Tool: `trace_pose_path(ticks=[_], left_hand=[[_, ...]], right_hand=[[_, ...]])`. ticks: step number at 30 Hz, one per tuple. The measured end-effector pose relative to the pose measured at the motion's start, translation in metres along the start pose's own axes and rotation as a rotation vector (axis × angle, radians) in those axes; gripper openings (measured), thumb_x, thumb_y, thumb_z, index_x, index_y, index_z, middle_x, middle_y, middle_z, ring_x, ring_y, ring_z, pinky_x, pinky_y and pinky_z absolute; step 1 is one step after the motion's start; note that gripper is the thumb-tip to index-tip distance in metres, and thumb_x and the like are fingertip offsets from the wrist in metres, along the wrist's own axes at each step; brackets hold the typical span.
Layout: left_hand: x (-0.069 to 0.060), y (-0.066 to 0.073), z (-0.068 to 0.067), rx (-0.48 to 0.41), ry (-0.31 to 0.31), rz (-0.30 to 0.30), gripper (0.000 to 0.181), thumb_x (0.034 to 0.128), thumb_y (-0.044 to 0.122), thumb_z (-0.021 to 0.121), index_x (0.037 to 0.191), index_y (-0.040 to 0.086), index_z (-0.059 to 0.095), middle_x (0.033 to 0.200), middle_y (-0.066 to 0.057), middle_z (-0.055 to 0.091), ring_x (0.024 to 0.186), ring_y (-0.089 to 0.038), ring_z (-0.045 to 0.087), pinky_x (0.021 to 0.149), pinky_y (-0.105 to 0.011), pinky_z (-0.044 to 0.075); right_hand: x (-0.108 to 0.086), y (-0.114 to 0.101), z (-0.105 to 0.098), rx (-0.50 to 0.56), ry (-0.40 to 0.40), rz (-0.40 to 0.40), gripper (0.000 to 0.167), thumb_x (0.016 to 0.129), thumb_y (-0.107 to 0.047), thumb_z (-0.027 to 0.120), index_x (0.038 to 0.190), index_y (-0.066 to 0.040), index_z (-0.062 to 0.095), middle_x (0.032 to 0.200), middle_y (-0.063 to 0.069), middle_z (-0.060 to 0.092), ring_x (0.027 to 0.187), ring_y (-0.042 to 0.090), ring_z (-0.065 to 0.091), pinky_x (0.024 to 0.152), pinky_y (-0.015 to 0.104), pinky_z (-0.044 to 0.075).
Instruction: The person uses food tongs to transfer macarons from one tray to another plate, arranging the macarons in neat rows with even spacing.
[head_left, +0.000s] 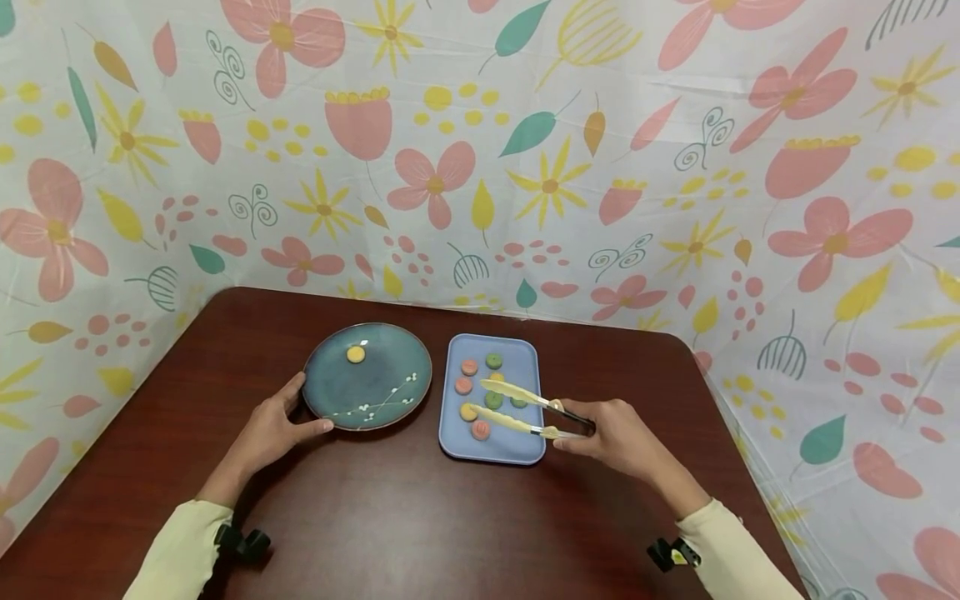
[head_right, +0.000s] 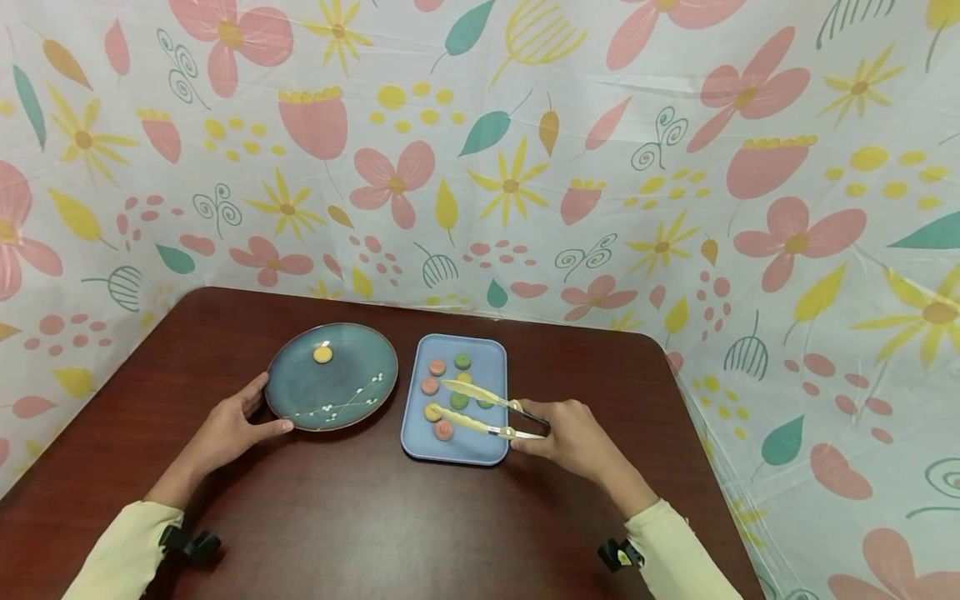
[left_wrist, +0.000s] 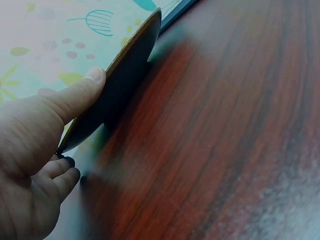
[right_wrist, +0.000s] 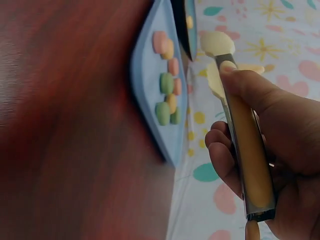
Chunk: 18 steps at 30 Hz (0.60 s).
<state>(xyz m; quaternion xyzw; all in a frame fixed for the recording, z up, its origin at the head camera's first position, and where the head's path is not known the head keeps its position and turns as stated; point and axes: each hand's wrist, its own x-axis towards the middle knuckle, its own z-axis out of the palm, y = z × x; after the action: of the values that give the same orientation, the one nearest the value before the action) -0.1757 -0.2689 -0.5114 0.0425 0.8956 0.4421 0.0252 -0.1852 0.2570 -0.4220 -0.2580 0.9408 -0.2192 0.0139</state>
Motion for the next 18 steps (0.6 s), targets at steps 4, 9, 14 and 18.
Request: trace_pose_path(ticks=[4, 9, 14, 18], left_hand=[[0.0, 0.0, 0.0, 0.0, -0.001, 0.004, 0.116, 0.0844, 0.045, 0.084, 0.161, -0.007, 0.014, 0.165, -0.03, 0.018, 0.147, -0.05, 0.031, 0.114, -0.059, 0.037], [0.001, 0.001, -0.001, 0.003, 0.002, 0.006, 0.116, 0.0844, 0.046, 0.083, 0.161, -0.007, 0.014, 0.165, -0.031, 0.019, 0.146, -0.05, 0.031, 0.113, -0.059, 0.036], [0.0, 0.001, -0.001, 0.004, 0.007, 0.005, 0.115, 0.0844, 0.045, 0.084, 0.16, -0.007, 0.015, 0.164, -0.031, 0.02, 0.146, -0.051, 0.032, 0.113, -0.06, 0.037], [0.0, 0.0, -0.001, 0.009, 0.006, 0.006, 0.115, 0.0844, 0.045, 0.084, 0.16, -0.007, 0.016, 0.164, -0.031, 0.02, 0.145, -0.051, 0.032, 0.113, -0.059, 0.037]], right_hand=[[-0.009, 0.007, 0.006, 0.005, -0.028, 0.004, 0.063, 0.085, -0.042, 0.084, 0.134, -0.006, 0.069, 0.089, -0.002, 0.075, 0.056, -0.001, 0.036, 0.051, 0.02, 0.037], [-0.013, 0.012, 0.013, 0.018, -0.058, -0.004, 0.059, 0.085, -0.037, 0.084, 0.132, -0.005, 0.07, 0.115, 0.008, 0.076, 0.066, 0.001, 0.049, 0.058, 0.02, 0.042], [-0.015, 0.015, 0.019, 0.031, -0.081, 0.002, 0.057, 0.085, -0.034, 0.085, 0.132, -0.006, 0.07, 0.116, 0.007, 0.076, 0.08, 0.008, 0.065, 0.063, 0.021, 0.048], [-0.016, 0.017, 0.023, 0.025, -0.084, 0.002, 0.056, 0.085, -0.035, 0.085, 0.131, -0.007, 0.071, 0.119, 0.006, 0.075, 0.092, 0.015, 0.071, 0.068, 0.023, 0.052]])
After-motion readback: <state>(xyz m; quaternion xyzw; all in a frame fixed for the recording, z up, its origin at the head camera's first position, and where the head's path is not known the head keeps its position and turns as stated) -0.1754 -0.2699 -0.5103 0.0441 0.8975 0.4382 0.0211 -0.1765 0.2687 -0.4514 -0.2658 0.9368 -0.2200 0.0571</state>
